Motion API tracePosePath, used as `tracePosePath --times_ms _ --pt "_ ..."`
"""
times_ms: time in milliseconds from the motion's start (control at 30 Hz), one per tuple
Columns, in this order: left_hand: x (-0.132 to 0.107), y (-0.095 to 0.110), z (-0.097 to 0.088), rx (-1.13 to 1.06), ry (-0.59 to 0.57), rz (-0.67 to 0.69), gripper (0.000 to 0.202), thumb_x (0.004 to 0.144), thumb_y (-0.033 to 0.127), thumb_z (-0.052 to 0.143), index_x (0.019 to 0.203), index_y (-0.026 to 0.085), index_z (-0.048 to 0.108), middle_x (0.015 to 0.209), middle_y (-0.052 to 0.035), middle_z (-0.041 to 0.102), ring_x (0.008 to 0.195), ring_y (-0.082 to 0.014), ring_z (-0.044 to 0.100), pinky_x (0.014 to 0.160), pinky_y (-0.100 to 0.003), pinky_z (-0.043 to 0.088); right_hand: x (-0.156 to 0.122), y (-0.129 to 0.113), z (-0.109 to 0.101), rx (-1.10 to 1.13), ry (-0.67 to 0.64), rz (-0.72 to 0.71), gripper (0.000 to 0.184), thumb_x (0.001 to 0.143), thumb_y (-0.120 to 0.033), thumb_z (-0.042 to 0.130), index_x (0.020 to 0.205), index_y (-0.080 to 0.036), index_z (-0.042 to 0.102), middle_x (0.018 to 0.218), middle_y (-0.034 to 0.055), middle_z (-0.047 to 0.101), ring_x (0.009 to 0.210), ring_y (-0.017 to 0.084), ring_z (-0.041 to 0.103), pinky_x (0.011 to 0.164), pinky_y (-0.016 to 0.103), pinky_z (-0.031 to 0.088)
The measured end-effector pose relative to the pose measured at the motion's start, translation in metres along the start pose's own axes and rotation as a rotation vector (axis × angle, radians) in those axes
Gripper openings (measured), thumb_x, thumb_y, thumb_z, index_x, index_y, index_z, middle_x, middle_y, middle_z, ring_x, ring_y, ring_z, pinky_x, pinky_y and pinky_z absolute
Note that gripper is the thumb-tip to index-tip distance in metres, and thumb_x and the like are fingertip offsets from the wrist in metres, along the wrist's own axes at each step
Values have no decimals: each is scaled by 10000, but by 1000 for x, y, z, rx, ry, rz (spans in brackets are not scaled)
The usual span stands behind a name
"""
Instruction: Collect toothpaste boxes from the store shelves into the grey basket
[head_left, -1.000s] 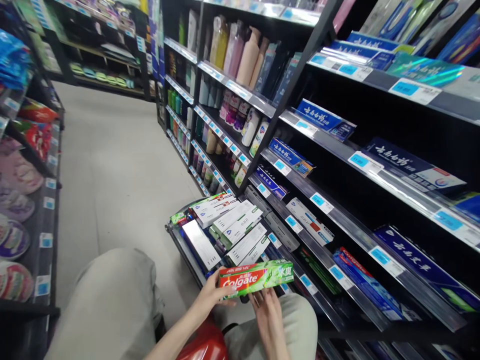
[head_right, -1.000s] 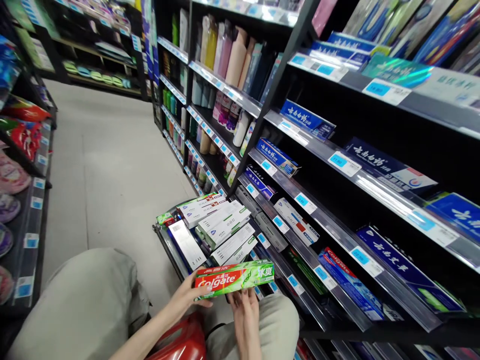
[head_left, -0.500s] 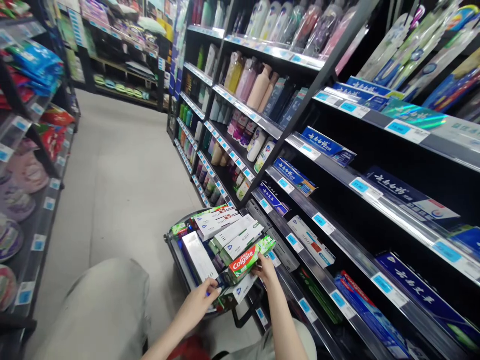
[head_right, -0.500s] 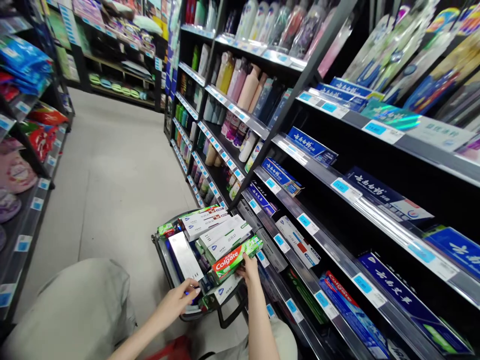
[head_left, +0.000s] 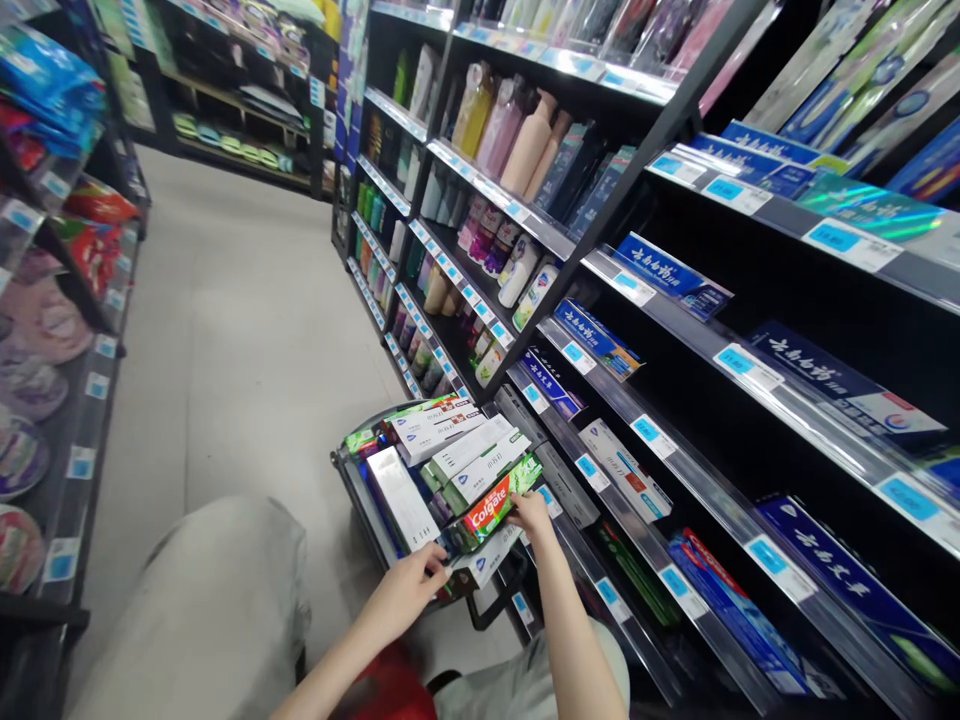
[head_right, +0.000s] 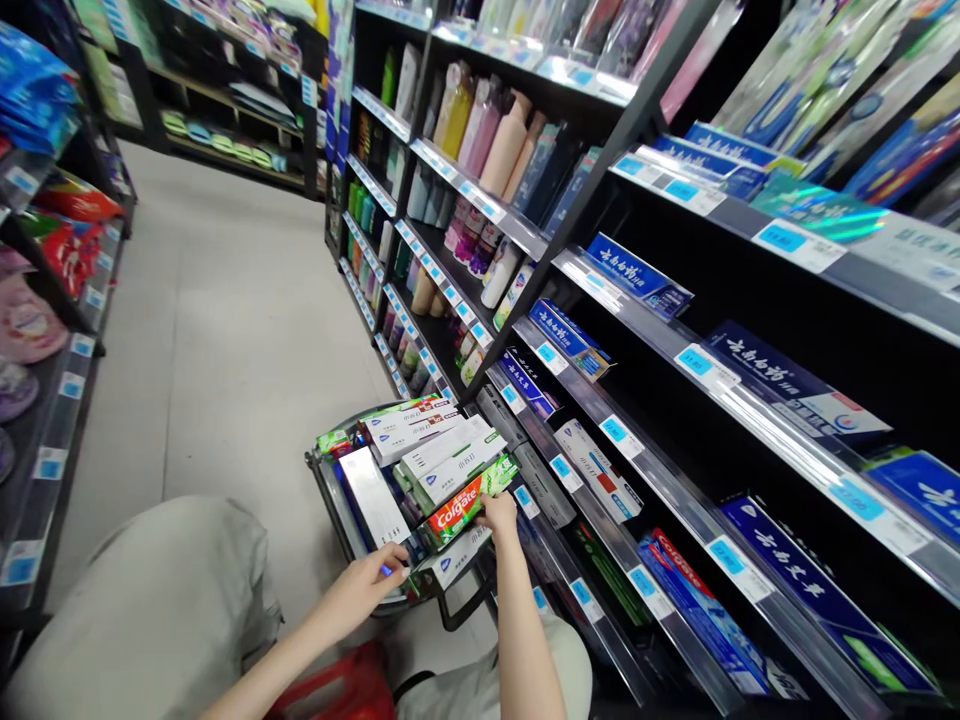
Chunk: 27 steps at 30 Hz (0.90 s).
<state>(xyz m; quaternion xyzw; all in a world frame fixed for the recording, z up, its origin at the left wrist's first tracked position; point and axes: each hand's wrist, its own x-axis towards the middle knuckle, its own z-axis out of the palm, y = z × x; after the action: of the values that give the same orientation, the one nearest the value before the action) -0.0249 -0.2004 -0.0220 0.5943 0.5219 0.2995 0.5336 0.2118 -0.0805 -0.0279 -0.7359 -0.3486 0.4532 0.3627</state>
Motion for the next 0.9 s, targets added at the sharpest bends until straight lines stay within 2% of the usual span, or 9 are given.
tracePosePath --times_ms 233,333,433,533,633,700,800,900 --pt "0 -2 0 20 13 -9 201 773 342 469 895 216 566 858 -41 695 825 -213 646 768 -284 434 -14 -2 -3 -131 105 -18 167 828 -298 575 767 -144 600 645 8 634 560 125 608 569 269 530" --pt "1 -7 -1 37 19 -9 195 778 338 468 906 223 562 870 -37 699 849 -215 650 773 -279 429 -21 2 -22 -209 216 -52 223 852 -325 462 794 -160 601 749 59 672 618 161 647 603 281 534" --pt "2 -12 -1 78 9 -10 181 795 326 462 915 227 552 888 -40 699 857 -208 651 765 -273 424 -37 14 -66 -368 360 -77 239 828 -349 456 859 -174 616 862 90 691 763 223 671 714 330 525" --pt "3 -15 -1 142 0 -12 193 816 325 444 940 219 547 916 -68 698 876 -227 649 768 -299 424 -57 35 -129 -583 501 -101 257 811 -321 471 931 -159 631 996 130 683 965 277 639 885 371 460" --pt "1 -21 1 295 -11 -27 207 809 305 445 929 201 578 908 -120 707 865 -295 659 749 -365 439 -73 61 -189 -819 608 -74 380 817 -255 448 1089 -26 582 1082 271 618 1071 356 587 934 440 413" --pt "-3 -27 4 401 -40 -45 180 766 283 486 851 189 614 843 -156 714 828 -357 666 732 -424 452 -75 77 -221 -970 608 -62 449 813 -209 459 1176 48 521 1115 333 574 1083 394 571 925 465 407" --pt "-9 -39 10 486 -138 -88 144 674 256 551 749 183 650 769 -178 719 792 -414 673 720 -489 476 -65 94 -254 -1144 521 -76 491 822 -168 466 1247 77 466 1080 329 596 1039 379 603 903 435 425" --pt "-12 -51 18 579 -264 -140 284 642 273 549 860 159 691 879 -212 722 885 -433 665 781 -531 485 -46 104 -276 -1243 459 -88 450 793 -146 513 1201 41 536 1049 296 634 1040 351 617 928 407 420"
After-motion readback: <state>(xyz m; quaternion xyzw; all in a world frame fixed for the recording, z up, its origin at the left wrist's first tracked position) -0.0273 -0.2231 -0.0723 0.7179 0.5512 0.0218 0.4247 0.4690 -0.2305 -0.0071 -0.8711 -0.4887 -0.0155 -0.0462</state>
